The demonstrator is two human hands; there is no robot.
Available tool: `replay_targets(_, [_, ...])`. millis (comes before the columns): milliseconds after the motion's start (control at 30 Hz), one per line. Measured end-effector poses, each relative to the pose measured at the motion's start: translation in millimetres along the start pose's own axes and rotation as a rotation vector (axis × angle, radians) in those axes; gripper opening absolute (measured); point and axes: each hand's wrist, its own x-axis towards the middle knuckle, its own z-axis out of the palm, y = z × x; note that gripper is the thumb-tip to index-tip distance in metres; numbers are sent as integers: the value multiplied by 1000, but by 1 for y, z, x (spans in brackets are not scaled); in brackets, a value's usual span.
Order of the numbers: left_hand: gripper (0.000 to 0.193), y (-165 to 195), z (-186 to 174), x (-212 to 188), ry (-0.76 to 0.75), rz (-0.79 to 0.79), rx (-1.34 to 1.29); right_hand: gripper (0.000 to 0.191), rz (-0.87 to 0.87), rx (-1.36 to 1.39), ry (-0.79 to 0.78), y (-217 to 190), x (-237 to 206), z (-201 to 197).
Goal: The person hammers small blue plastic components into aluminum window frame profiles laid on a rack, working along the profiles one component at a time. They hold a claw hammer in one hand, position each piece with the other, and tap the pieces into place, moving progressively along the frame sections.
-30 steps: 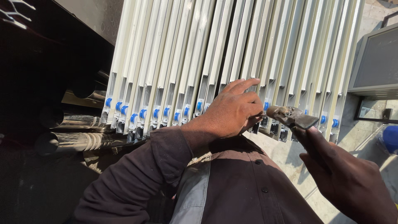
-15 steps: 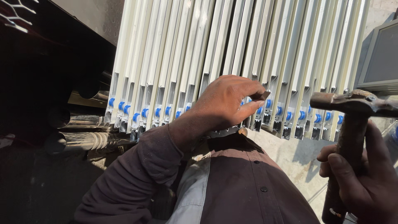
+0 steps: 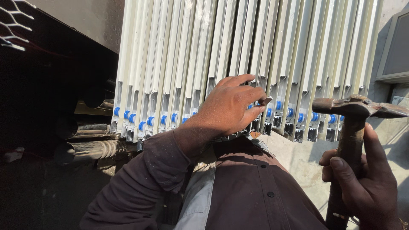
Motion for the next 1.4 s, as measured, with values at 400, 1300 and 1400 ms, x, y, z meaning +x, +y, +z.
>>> replay_targets(400, [28, 3, -1, -2, 0, 9, 12, 82, 16, -139, -60, -5, 14, -6])
replay_targets(1300, [28, -4, 7, -9, 30, 87, -7, 85, -226, -1094, -289, -89, 49, 5])
replay_targets(1400, [27, -6, 7, -9, 23, 79, -46, 75, -587, -912, -160, -91, 45, 6])
